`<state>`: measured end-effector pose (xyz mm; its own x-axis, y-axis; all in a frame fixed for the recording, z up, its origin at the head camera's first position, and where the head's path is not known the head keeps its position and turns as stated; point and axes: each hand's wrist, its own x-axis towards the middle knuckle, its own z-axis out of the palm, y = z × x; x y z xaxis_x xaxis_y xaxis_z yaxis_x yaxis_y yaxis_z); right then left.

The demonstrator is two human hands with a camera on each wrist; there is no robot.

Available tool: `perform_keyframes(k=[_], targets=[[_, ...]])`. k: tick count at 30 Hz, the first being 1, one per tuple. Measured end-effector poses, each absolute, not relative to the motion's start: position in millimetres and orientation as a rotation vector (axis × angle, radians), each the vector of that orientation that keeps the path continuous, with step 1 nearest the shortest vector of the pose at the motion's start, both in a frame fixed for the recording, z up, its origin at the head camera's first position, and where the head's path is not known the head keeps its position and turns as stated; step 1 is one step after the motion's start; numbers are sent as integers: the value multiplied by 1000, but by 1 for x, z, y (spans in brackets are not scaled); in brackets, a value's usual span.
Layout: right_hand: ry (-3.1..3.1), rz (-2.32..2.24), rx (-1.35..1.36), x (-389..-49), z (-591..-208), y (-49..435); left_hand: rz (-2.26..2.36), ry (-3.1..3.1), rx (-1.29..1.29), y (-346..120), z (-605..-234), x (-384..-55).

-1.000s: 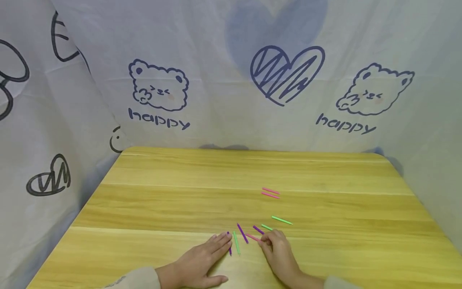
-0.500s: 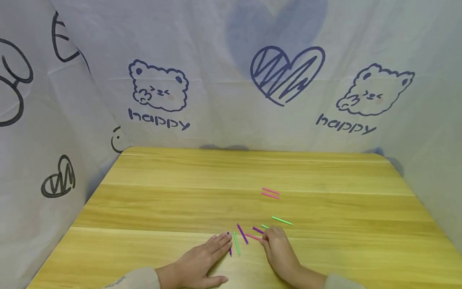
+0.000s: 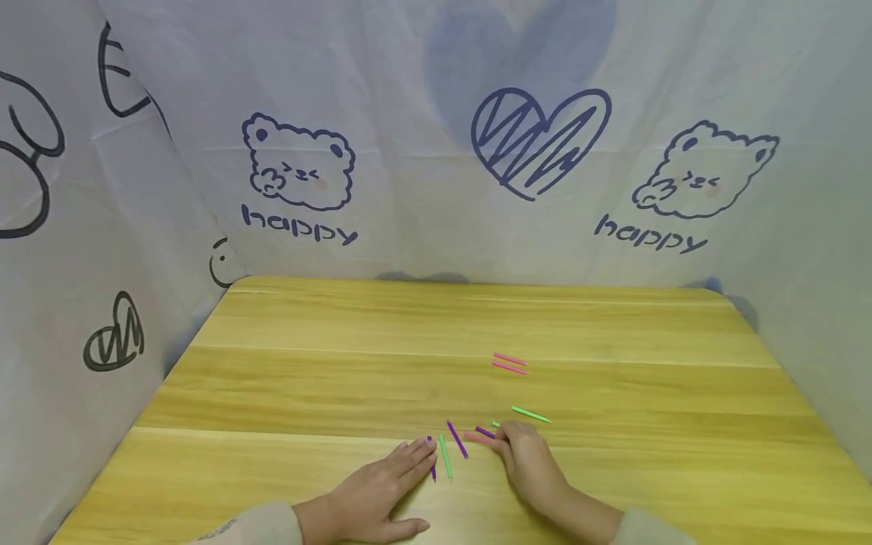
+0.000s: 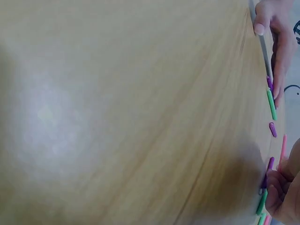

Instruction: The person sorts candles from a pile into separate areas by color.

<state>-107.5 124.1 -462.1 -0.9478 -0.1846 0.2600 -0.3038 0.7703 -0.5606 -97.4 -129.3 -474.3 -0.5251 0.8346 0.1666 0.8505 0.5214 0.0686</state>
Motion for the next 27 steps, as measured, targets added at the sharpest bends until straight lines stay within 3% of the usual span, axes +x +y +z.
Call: perform_keyframes(k=[27], targets=[[-2620,914,636,-112,-469,137,-186,-2590,-1473,-129,-478,-99]])
